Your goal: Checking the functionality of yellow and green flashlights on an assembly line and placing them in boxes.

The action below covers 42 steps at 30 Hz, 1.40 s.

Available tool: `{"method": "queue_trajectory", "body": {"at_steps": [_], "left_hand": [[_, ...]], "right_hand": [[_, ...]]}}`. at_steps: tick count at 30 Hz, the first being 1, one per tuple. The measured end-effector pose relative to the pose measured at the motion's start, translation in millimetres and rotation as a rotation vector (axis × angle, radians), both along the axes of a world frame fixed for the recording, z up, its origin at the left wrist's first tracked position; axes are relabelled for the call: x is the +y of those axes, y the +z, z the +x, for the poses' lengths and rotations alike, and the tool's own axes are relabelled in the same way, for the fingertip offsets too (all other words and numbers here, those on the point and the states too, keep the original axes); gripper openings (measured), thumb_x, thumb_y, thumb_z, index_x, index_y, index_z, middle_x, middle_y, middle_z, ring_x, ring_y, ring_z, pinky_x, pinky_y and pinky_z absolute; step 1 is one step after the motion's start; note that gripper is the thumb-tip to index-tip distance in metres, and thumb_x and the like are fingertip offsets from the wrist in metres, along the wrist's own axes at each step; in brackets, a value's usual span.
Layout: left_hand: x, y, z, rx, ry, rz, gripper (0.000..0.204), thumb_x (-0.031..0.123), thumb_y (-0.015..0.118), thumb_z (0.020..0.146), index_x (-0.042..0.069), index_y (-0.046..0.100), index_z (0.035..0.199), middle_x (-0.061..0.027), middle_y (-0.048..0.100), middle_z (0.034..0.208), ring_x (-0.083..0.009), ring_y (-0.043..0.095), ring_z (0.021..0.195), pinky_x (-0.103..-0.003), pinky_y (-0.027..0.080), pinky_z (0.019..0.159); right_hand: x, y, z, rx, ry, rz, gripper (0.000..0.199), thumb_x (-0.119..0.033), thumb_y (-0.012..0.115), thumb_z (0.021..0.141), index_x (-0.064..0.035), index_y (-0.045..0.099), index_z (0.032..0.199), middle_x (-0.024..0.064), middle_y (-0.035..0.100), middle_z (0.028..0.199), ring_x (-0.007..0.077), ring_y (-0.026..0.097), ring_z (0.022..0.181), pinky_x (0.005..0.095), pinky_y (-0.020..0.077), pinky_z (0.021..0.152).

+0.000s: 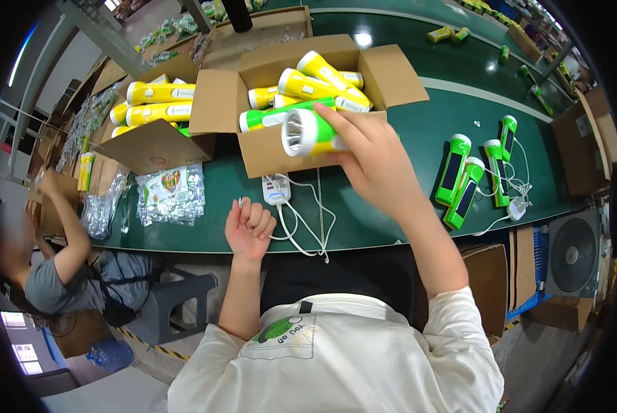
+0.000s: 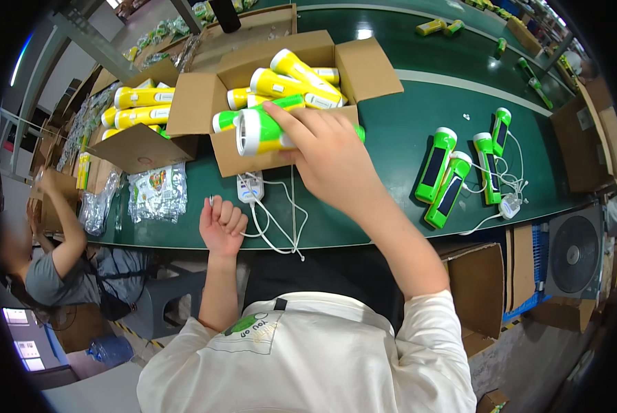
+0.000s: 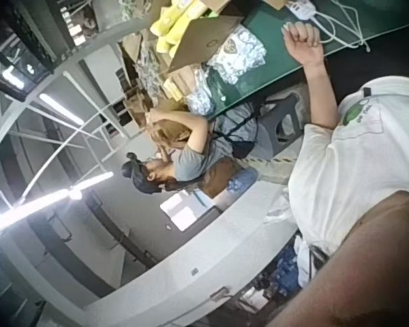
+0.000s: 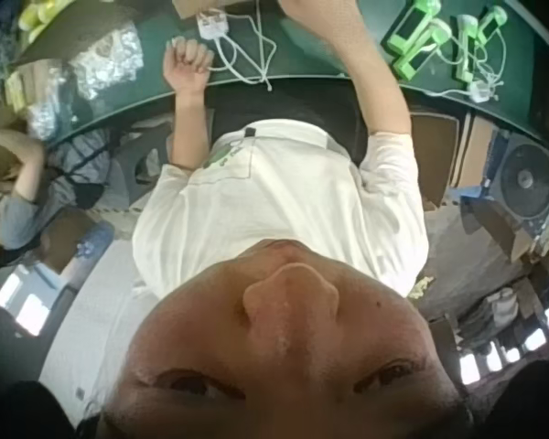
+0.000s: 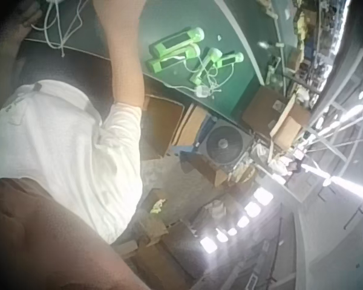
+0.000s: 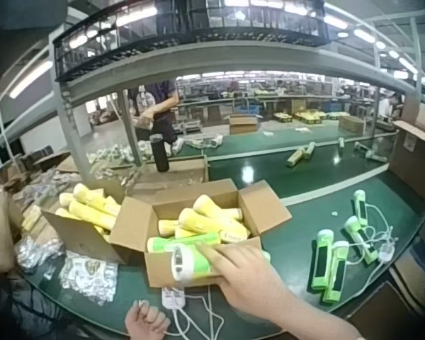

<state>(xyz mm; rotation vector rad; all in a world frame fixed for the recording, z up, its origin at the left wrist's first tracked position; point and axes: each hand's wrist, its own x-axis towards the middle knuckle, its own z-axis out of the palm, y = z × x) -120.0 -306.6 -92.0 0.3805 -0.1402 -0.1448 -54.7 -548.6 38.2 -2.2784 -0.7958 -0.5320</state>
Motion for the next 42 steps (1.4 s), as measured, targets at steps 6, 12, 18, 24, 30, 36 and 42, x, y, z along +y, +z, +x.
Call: {"method": "queue_trajectory", "body": {"at_steps": [6, 12, 18, 24, 30, 36, 42], "left_hand": [[2, -4, -1, 0.081, -0.065, 0.009, 0.038, 0.030, 0.031, 0.098, 0.013, 0.030, 0.064, 0.0007, 0.026, 0.054, -0.0113, 0.026, 0.045, -0.025, 0.026, 0.043], [-1, -3, 6, 0.118, -0.084, -0.087, 0.039, 0.031, 0.032, 0.098, 0.013, 0.031, 0.064, 0.0015, 0.026, 0.055, -0.0108, 0.027, 0.046, -0.025, 0.027, 0.044], [-3, 1, 1, 0.062, -0.046, 0.012, 0.039, 0.031, 0.030, 0.099, 0.012, 0.030, 0.065, 0.0008, 0.028, 0.056, -0.0102, 0.027, 0.046, -0.024, 0.027, 0.043], [-25, -4, -3, -0.020, 0.330, 0.388, 0.039, 0.032, 0.032, 0.100, 0.012, 0.028, 0.066, 0.0003, 0.027, 0.056, -0.0099, 0.026, 0.045, -0.024, 0.026, 0.041], [-33, -4, -7, -0.088, 0.426, 0.697, 0.039, 0.031, 0.033, 0.100, 0.010, 0.029, 0.067, -0.0016, 0.031, 0.056, -0.0091, 0.029, 0.047, -0.023, 0.028, 0.043], [-37, -9, -3, -0.002, 0.597, 0.757, 0.037, 0.028, 0.035, 0.098, 0.009, 0.029, 0.068, -0.0021, 0.031, 0.058, -0.0094, 0.030, 0.051, -0.023, 0.025, 0.047], [-48, 0, -1, 0.156, 0.868, 0.830, 0.035, 0.028, 0.036, 0.096, 0.010, 0.028, 0.067, -0.0018, 0.031, 0.057, -0.0099, 0.029, 0.051, -0.023, 0.023, 0.046]], "right_hand": [[40, -4, 78, -0.188, -0.110, -0.258, 0.061, -0.006, 0.061, 0.075, -0.0147, 0.044, 0.132, 0.0115, 0.055, 0.105, 0.0289, 0.055, 0.099, 0.0423, 0.0390, 0.086], [76, -15, 120, -0.281, -0.057, -0.444, 0.056, -0.009, 0.062, 0.074, -0.0141, 0.046, 0.128, 0.0092, 0.055, 0.113, 0.0269, 0.052, 0.108, 0.0473, 0.0374, 0.092], [38, -9, 105, -0.523, -0.169, 0.077, 0.042, -0.009, 0.060, 0.074, -0.0112, 0.054, 0.116, 0.0062, 0.058, 0.103, 0.0248, 0.052, 0.105, 0.0469, 0.0392, 0.087], [-84, -38, 141, -0.375, -0.555, 0.543, 0.028, -0.002, 0.055, 0.078, -0.0024, 0.054, 0.105, 0.0129, 0.055, 0.097, 0.0245, 0.057, 0.085, 0.0346, 0.0471, 0.076], [-160, -87, 209, 0.240, -0.760, 0.209, 0.045, -0.022, 0.058, 0.077, -0.0017, 0.048, 0.116, 0.0228, 0.054, 0.109, 0.0360, 0.054, 0.103, 0.0426, 0.0439, 0.089], [-175, -101, 278, 0.482, -0.805, -0.096, 0.050, -0.025, 0.058, 0.078, -0.0089, 0.046, 0.123, 0.0214, 0.048, 0.121, 0.0390, 0.049, 0.110, 0.0457, 0.0428, 0.092], [-188, -97, 345, 0.524, -0.975, -0.235, 0.047, -0.025, 0.058, 0.080, -0.0103, 0.045, 0.124, 0.0166, 0.045, 0.123, 0.0347, 0.045, 0.115, 0.0471, 0.0415, 0.091]]}}
